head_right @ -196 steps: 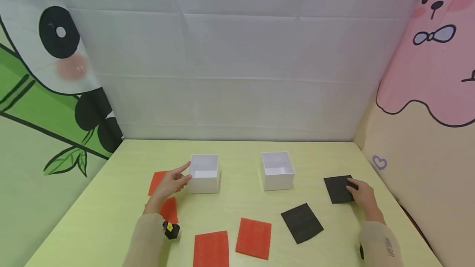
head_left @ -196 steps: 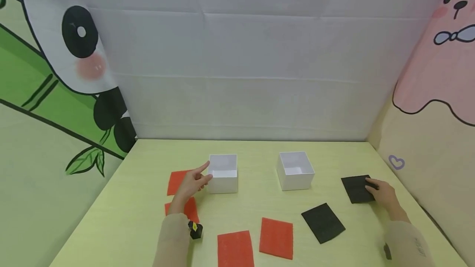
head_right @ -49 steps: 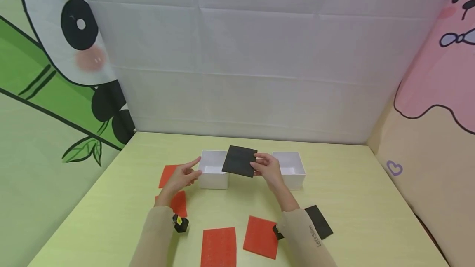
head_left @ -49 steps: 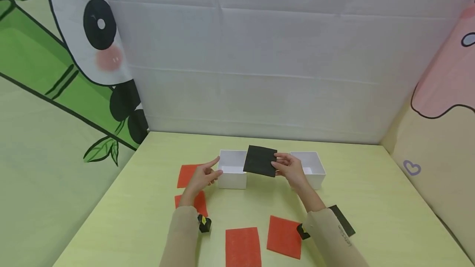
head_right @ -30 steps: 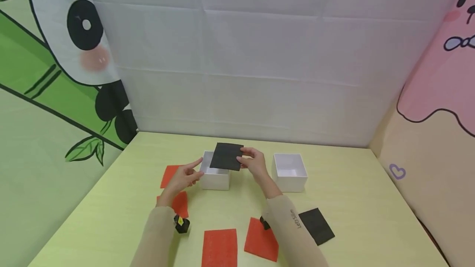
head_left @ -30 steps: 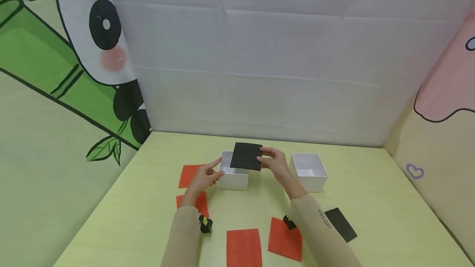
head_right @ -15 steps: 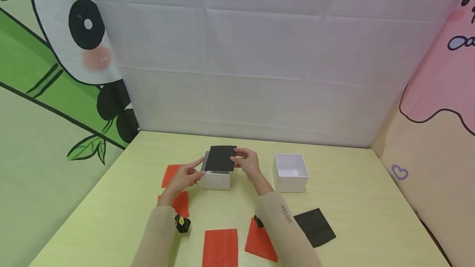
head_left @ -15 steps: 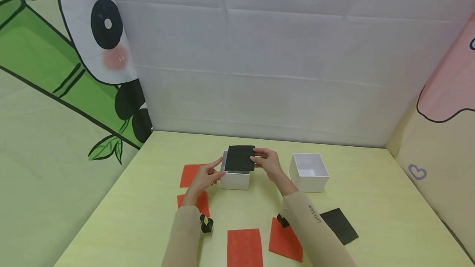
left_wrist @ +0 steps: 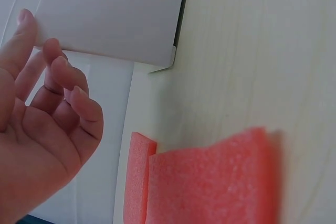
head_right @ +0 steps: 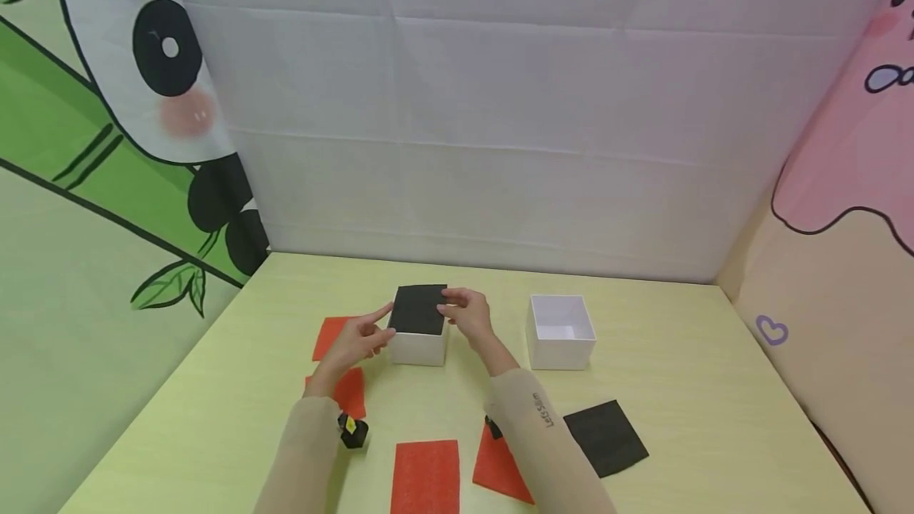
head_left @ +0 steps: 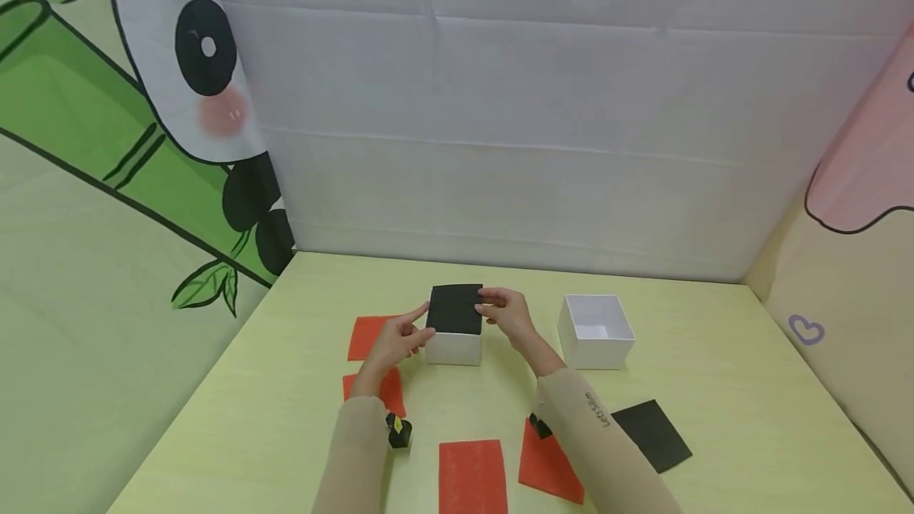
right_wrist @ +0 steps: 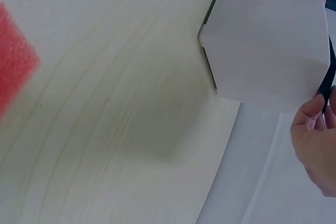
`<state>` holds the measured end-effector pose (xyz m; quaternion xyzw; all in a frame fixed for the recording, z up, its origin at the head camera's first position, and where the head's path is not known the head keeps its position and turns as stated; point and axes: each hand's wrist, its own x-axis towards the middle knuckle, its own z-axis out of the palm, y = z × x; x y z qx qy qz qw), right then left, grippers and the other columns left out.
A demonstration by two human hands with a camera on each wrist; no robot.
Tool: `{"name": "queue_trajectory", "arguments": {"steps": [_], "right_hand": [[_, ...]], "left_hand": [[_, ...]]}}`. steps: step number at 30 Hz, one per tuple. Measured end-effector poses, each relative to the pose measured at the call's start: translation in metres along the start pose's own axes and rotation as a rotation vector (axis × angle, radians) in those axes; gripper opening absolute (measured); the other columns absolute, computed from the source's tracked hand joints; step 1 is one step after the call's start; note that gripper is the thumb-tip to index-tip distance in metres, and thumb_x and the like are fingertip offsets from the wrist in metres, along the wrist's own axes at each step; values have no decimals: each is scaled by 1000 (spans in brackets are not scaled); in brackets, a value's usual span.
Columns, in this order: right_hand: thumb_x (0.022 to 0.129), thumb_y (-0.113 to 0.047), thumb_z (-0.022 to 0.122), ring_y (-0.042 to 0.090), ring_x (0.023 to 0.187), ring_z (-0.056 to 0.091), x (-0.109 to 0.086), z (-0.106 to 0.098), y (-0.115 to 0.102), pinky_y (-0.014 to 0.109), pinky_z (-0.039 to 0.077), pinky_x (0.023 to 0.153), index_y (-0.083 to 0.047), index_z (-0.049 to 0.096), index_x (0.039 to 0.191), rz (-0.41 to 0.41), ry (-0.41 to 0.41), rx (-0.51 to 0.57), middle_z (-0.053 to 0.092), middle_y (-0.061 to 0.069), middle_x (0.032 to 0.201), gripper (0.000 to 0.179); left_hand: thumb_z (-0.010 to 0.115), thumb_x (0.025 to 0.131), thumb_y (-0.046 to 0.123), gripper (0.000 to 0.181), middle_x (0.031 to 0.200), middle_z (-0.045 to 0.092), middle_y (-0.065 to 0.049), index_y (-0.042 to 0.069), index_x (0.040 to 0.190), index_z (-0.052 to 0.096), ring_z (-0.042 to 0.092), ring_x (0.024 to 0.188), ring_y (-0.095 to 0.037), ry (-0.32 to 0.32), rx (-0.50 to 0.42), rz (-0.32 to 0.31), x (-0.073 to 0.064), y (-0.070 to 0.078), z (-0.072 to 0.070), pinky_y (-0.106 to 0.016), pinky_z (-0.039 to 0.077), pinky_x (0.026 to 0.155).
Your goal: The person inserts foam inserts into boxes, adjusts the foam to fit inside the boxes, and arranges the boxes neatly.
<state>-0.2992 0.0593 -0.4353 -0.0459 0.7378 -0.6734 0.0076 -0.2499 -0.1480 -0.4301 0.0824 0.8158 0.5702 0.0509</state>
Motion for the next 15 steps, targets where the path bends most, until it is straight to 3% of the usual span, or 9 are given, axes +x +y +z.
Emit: {"name": "queue_trajectory", "arguments": {"steps": [7,15], "right_hand": [[80,6,61,11,67,58,1,1,1,23,46,58,10,60,106,-26,-4,-61,62,20,98,27],[79,6,63,15,69,59,0,3,-1,31,50,64,9,61,106,-38,7,-124,57,20,103,27]], "left_hand": [[61,85,10,54,75,51,-31,3,134,40,48,60,-27,1,-4,-2,0,-1,0,-30,40,56],[61,85,10,54,77,50,-34,3,134,39,48,63,-35,-5,-3,10,0,-1,0,-29,40,56]]}}
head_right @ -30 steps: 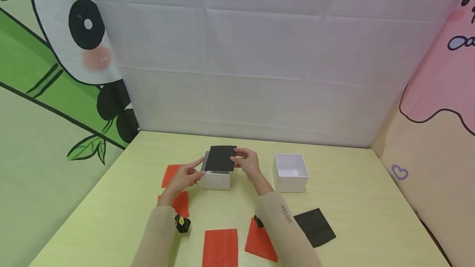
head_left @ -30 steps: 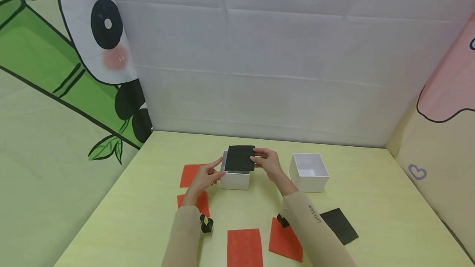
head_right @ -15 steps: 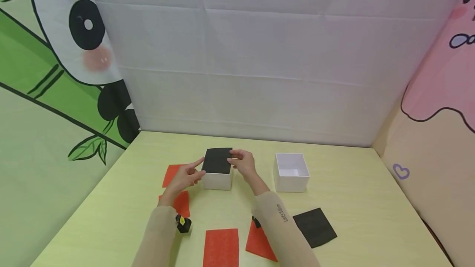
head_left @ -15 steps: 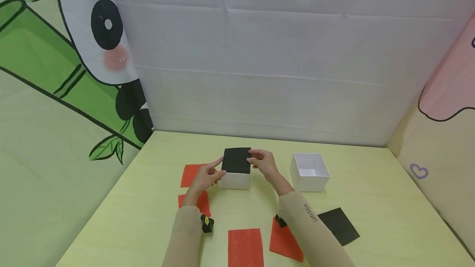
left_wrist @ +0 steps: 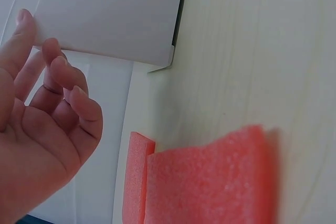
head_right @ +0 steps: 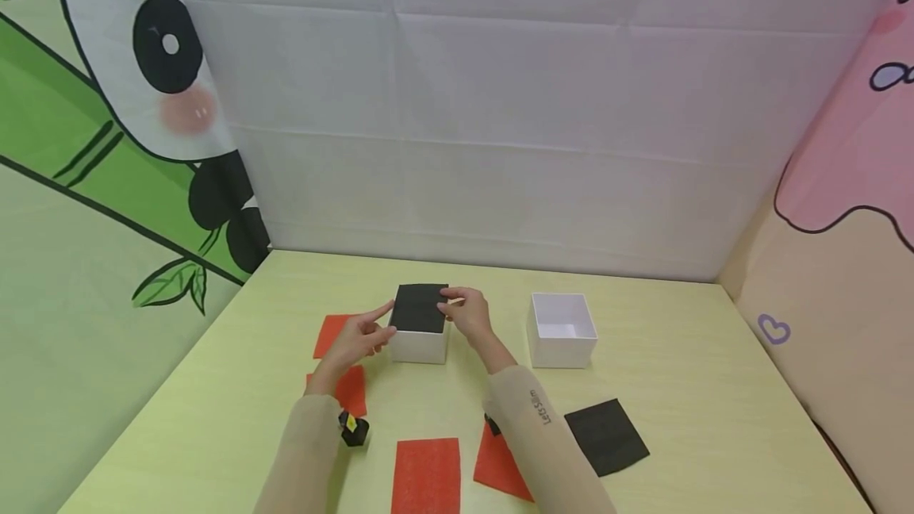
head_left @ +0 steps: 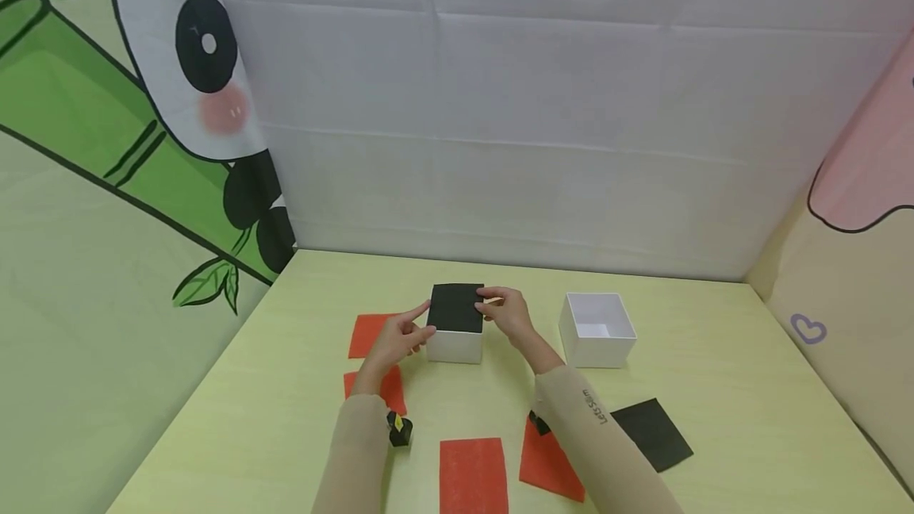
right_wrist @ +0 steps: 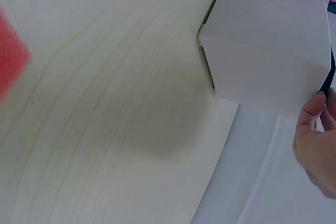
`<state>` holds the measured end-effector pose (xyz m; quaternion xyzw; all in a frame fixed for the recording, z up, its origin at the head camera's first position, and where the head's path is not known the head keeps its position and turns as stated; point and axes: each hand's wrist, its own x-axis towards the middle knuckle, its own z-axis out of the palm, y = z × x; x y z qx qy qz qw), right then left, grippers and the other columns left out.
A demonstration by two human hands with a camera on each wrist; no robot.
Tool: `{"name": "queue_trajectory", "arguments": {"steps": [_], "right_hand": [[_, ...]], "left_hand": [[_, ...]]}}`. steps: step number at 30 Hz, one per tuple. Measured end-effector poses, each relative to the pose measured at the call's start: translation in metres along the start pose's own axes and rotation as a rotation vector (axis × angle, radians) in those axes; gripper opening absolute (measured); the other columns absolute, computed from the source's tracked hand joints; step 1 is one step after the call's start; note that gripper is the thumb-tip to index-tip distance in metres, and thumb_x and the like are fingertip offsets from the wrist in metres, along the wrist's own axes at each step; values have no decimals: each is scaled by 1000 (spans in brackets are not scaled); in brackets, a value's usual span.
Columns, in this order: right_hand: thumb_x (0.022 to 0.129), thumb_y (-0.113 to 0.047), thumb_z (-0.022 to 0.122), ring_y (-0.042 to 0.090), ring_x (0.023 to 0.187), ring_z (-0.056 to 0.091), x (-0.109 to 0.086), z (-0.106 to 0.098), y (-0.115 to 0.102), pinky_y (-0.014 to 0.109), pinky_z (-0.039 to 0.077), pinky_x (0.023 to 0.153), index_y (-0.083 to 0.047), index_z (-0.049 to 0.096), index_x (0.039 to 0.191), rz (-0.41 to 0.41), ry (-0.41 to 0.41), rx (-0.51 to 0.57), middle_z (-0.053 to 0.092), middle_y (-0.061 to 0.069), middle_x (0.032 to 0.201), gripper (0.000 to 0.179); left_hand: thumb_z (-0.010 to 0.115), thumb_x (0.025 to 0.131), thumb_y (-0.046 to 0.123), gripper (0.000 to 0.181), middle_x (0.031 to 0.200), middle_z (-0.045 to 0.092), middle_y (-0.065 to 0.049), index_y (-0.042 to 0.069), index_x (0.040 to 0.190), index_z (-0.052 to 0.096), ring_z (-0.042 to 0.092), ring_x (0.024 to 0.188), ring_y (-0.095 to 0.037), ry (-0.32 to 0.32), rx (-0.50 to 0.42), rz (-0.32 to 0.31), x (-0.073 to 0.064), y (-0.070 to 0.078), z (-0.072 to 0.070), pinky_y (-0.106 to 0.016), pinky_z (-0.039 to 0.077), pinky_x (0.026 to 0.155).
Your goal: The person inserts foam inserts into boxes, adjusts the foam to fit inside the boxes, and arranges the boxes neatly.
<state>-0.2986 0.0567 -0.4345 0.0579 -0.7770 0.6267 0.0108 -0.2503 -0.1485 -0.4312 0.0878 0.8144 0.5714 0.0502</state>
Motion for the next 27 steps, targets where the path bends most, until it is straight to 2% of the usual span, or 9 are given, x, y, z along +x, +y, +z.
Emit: {"name": "queue_trajectory", "arguments": {"steps": [5,13,20,25,27], "right_hand": [[77,5,66,23,77,60,-1,-1,0,30,49,65,7,63,104,-15,-5,-85,53,19,108,28],[76,-3,69,26,85,53,0,-1,5,28,45,64,5,66,101,-78,-14,-283,51,13,103,26],[79,-6,67,32,93,50,0,-3,3,37,45,74,5,64,105,-98,-61,-315,48,16,111,28],[80,-6,66,36,100,50,-1,-4,3,42,43,81,6,63,105,-190,-99,-378,49,18,119,29],[80,-7,66,36,104,49,0,-5,4,43,42,84,6,63,105,-229,-114,-403,49,19,120,29]], "left_hand": [[61,85,10,54,78,50,-35,4,134,39,48,64,-37,-3,-4,-5,0,0,0,-30,41,57],[61,85,10,54,78,50,-34,4,134,40,48,61,-30,-2,-3,-23,-1,2,1,-33,41,58],[61,85,9,54,79,49,-36,4,134,40,47,59,-25,2,-9,-25,-1,3,1,-30,39,55],[61,85,10,54,77,50,-34,4,134,40,47,59,-25,12,5,-32,0,3,1,-31,40,56],[61,84,10,54,70,51,-28,4,134,41,48,59,-28,15,4,-31,0,3,1,-32,40,56]]}}
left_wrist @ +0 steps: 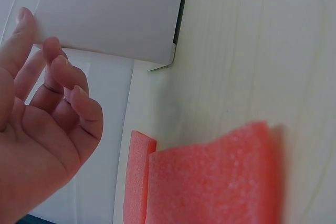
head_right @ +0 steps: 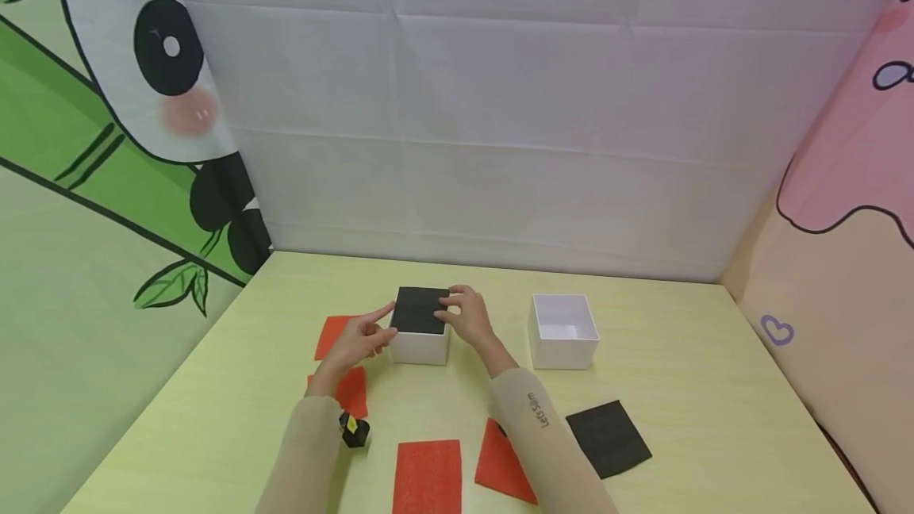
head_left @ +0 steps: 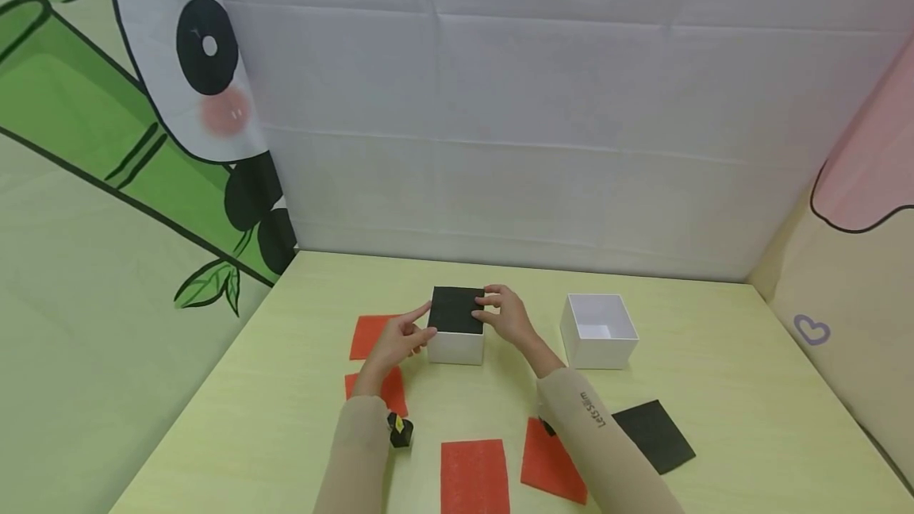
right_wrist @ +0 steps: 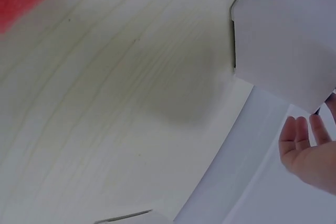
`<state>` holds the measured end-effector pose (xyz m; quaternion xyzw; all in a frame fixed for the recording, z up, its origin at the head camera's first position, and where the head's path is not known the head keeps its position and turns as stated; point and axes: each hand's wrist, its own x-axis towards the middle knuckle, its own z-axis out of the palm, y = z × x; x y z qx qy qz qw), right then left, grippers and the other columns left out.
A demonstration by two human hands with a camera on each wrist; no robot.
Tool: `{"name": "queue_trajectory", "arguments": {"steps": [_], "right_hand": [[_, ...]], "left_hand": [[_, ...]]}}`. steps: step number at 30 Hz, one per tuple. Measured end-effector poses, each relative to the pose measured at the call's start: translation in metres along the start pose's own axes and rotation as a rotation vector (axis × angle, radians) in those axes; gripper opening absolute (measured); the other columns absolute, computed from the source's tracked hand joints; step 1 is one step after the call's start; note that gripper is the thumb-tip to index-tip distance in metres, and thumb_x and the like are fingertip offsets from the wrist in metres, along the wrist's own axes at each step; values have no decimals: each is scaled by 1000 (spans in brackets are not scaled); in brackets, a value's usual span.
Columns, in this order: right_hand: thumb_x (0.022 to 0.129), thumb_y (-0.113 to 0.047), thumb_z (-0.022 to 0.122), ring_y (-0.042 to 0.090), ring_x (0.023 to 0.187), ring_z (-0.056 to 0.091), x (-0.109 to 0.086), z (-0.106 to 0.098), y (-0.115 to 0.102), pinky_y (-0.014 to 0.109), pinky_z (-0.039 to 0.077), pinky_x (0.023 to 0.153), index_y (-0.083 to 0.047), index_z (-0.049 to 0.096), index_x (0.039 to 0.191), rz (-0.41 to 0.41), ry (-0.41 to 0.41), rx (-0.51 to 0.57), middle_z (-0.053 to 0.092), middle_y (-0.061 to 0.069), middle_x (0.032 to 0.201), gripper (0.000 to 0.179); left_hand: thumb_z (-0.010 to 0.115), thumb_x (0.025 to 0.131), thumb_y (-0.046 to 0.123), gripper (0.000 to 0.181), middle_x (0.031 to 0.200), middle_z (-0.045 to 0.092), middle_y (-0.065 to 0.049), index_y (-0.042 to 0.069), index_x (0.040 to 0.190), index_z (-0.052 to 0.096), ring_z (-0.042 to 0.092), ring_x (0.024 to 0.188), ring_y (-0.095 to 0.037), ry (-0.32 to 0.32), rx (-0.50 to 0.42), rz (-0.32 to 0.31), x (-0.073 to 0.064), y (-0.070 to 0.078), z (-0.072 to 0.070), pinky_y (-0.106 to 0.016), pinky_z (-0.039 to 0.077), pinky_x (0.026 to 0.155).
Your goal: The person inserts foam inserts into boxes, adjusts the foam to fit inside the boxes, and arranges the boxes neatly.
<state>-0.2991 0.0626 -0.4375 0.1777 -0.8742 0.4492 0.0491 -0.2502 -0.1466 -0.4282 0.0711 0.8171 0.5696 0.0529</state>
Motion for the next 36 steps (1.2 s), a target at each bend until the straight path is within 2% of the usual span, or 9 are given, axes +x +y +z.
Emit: {"name": "queue_trajectory", "arguments": {"steps": [1,6,8,13,19,22,25,30,36], "right_hand": [[80,-7,66,37,106,48,0,0,1,44,41,86,6,63,105,-17,-7,-8,49,20,121,29],[82,-19,66,40,118,35,-2,-1,3,51,32,93,3,61,111,-99,-32,-88,40,22,131,37],[81,-29,65,39,122,32,-4,0,2,53,28,94,-1,57,119,-157,-45,-194,35,20,136,48],[80,-54,55,31,131,18,-10,5,-3,57,16,99,-12,33,139,-320,-118,-500,24,11,144,76],[78,-68,43,27,134,7,-15,15,-7,62,6,97,-22,21,143,-392,-206,-734,16,6,147,83],[77,-71,39,27,134,6,-15,19,-7,62,2,97,-24,21,143,-411,-229,-826,15,5,147,84],[77,-73,35,26,134,6,-15,22,-6,62,0,97,-25,21,143,-405,-250,-883,14,4,147,83],[76,-75,31,24,134,9,-14,23,-6,66,1,94,-26,23,142,-382,-263,-930,17,3,147,83],[75,-76,31,22,133,14,-11,22,-9,69,-3,90,-27,26,141,-378,-265,-920,23,3,145,83]], "left_hand": [[61,84,10,54,70,51,-28,4,134,41,48,60,-29,0,1,1,0,0,0,-32,40,56],[64,83,16,55,70,53,-26,10,134,42,48,57,-22,7,3,5,13,-24,0,-29,40,54],[65,82,19,56,72,54,-27,13,134,43,47,56,-18,9,8,8,19,-35,0,-28,40,53],[64,83,19,56,70,54,-25,12,134,42,47,55,-22,12,16,15,19,-36,1,-28,40,52],[64,83,20,57,69,54,-24,12,135,41,47,55,-21,10,25,25,20,-40,2,-28,41,52],[64,83,20,56,69,55,-23,13,134,43,47,54,-18,6,26,20,18,-38,3,-27,41,52],[62,84,17,54,70,54,-27,10,134,42,49,56,-25,-4,16,30,12,-30,3,-27,41,52],[60,86,11,53,72,52,-31,4,134,39,48,62,-40,-14,6,53,0,-10,3,-30,41,54],[59,86,10,53,67,52,-24,3,134,39,47,63,-41,-8,17,52,-2,-2,2,-27,39,53]]}}
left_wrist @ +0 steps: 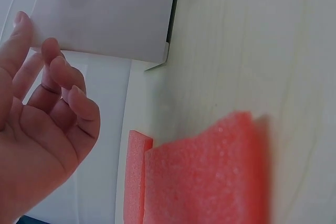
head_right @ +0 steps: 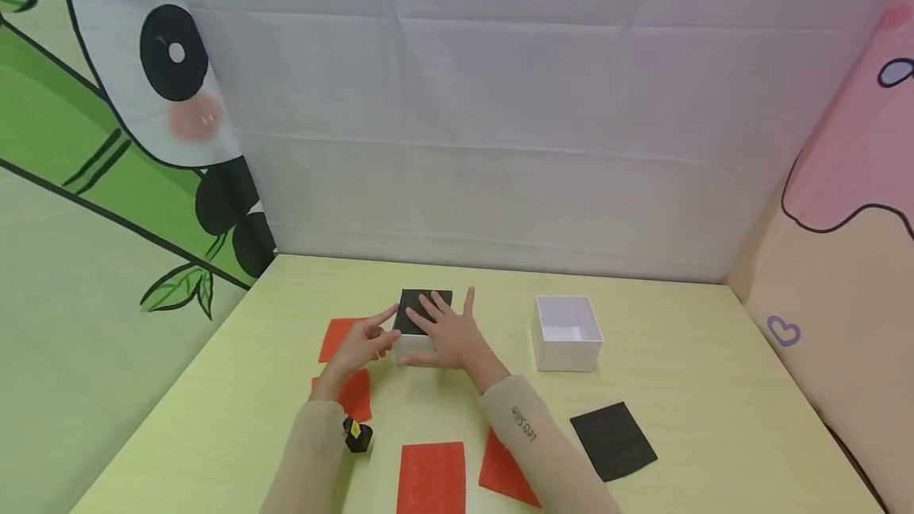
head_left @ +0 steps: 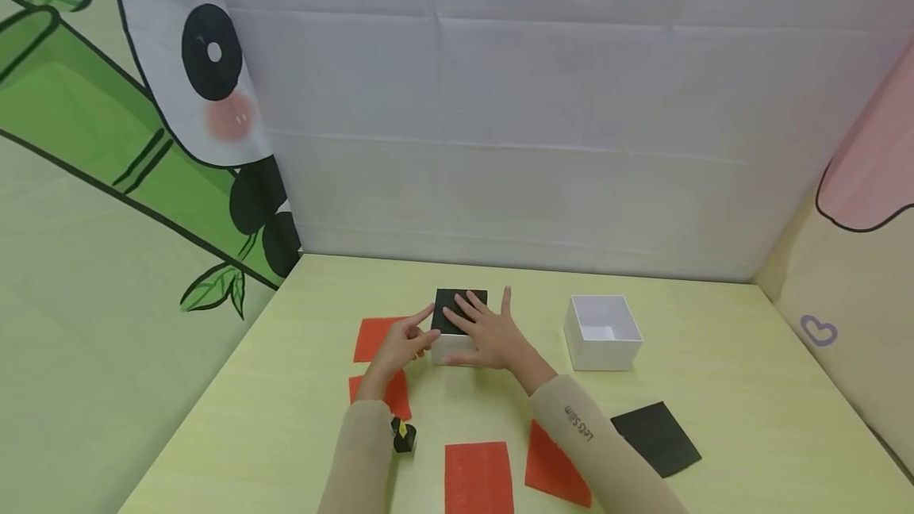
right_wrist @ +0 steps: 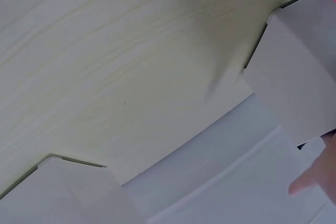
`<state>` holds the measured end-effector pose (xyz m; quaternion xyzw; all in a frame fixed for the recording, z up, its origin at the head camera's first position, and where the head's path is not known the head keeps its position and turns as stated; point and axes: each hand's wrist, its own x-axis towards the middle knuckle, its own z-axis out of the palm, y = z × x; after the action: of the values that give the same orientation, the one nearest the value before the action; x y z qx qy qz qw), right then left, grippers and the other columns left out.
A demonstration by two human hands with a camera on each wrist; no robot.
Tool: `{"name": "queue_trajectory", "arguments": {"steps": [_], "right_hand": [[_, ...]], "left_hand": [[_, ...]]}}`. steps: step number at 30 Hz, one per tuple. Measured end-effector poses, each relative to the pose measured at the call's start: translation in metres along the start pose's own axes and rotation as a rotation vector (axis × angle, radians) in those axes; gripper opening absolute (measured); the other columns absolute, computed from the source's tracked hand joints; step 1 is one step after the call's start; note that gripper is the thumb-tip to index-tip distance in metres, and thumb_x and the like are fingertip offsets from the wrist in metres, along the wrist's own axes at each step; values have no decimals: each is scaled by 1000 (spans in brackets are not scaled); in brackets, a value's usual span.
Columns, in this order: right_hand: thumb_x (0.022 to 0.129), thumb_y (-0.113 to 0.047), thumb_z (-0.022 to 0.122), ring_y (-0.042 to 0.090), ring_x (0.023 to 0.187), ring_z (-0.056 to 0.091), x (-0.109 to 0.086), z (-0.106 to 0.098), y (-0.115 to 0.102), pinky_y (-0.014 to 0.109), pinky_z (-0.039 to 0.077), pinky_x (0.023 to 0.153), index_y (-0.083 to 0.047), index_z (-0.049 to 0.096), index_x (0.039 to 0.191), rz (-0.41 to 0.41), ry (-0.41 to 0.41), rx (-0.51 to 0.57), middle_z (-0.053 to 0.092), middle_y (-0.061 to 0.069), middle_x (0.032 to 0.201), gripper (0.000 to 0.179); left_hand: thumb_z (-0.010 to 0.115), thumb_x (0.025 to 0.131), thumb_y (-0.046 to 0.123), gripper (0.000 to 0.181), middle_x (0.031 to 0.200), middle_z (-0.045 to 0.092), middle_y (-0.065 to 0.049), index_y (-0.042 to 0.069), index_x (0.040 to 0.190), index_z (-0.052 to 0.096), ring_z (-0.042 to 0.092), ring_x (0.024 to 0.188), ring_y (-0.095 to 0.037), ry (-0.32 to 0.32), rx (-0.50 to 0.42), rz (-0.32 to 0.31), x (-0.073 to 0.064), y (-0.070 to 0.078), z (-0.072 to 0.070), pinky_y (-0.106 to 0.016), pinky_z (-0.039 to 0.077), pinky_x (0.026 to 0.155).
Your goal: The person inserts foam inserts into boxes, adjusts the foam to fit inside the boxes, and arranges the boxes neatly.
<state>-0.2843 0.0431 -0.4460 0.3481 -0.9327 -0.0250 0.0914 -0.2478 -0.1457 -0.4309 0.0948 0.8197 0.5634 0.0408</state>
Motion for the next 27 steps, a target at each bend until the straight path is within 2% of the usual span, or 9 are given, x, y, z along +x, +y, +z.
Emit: {"name": "queue_trajectory", "arguments": {"steps": [4,7,11,14,21,24,27], "right_hand": [[75,-76,31,21,133,15,1,-2,0,69,-5,90,-27,26,141,-9,-13,20,24,3,144,83],[76,-75,32,21,132,17,1,-2,0,68,-5,90,-26,26,141,-20,-15,26,25,4,144,82],[76,-75,33,22,130,23,1,-2,1,66,-6,92,-25,28,141,-46,-17,24,30,6,142,82],[76,-74,33,22,129,27,1,-3,1,64,-5,94,-23,31,140,-70,-25,0,34,8,139,82],[77,-74,31,23,124,35,5,-5,2,62,4,97,-21,35,138,-114,-48,-62,40,5,135,81],[77,-74,31,24,128,28,5,-3,2,58,5,99,-19,32,140,-122,-47,-51,34,6,139,84],[78,-72,37,24,131,19,3,-3,1,52,8,102,-15,29,141,-153,8,-13,25,9,143,85]], "left_hand": [[59,86,11,53,68,52,-28,4,135,38,46,64,-44,-3,-9,3,2,-4,0,-28,39,53],[59,86,11,53,71,51,-31,5,135,38,46,65,-46,-1,-19,5,7,-14,0,-29,40,53],[61,85,16,54,70,53,-28,10,135,41,48,61,-40,15,-6,-3,16,-30,0,-27,40,52],[62,84,20,55,69,54,-25,14,135,42,50,60,-35,24,16,-9,20,-37,1,-26,41,52],[62,84,21,54,68,54,-23,15,135,42,49,59,-34,20,13,-1,21,-38,1,-27,40,52],[62,85,19,54,69,54,-25,13,135,41,49,62,-39,8,-2,-11,18,-34,0,-28,40,52],[60,86,15,54,71,53,-29,8,135,39,47,66,-46,-2,-5,-7,11,-21,-1,-31,41,53]]}}
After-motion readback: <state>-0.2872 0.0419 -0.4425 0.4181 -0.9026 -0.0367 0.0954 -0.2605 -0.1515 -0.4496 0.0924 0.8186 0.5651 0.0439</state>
